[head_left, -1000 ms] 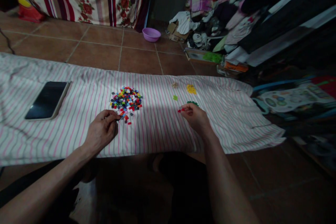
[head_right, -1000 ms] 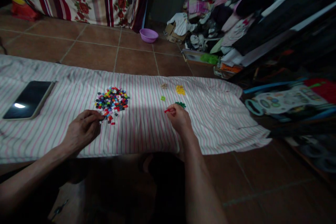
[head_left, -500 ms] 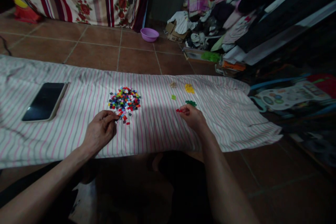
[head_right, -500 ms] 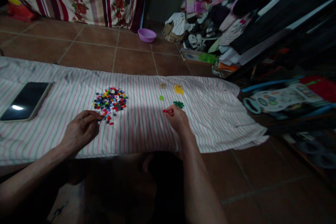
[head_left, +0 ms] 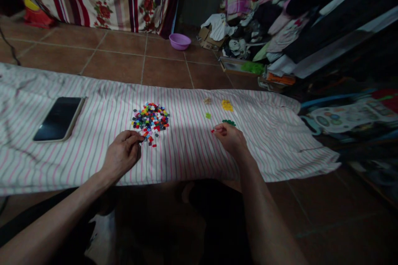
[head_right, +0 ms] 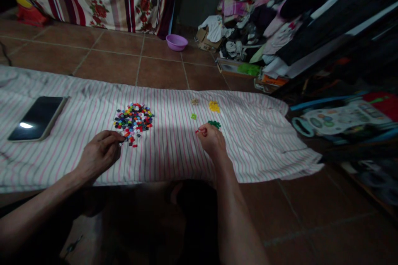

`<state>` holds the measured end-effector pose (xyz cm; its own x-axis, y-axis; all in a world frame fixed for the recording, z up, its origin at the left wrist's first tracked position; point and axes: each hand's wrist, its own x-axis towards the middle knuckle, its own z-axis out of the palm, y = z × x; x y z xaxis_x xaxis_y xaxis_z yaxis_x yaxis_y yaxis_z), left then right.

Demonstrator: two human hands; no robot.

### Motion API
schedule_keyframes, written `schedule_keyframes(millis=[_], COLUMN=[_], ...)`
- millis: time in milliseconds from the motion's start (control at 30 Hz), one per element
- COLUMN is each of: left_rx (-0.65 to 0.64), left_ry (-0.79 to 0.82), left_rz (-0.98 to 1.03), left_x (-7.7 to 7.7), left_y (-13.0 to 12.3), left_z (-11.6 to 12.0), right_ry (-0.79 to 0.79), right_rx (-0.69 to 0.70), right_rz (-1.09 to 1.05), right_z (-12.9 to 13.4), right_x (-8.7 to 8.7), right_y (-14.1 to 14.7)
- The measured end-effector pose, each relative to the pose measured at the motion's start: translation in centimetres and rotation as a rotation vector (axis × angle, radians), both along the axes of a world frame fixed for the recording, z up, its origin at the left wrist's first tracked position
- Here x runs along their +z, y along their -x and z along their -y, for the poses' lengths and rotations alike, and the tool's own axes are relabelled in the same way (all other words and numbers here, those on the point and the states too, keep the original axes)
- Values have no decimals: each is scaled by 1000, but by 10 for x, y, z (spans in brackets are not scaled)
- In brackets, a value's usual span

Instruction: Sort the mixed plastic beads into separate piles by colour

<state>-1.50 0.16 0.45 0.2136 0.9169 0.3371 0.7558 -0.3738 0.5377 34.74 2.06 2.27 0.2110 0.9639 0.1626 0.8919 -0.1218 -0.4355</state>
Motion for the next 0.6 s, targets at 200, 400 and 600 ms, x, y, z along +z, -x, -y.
schedule_keyframes(millis=[200,400,600], left_rx=[-1,-18,-20], left_ry=[19,20,30], left_rz=[2,14,17], left_x=[0,-3,-2], left_y=[0,1,0], left_z=[0,-1,-1], right_ry=[-69,-53,-78], right_rx=[168,415,625], right_rz=[-95,-179,-224], right_z=[-4,-4,-7], right_x=[1,-4,-4], right_y=[27,78,117])
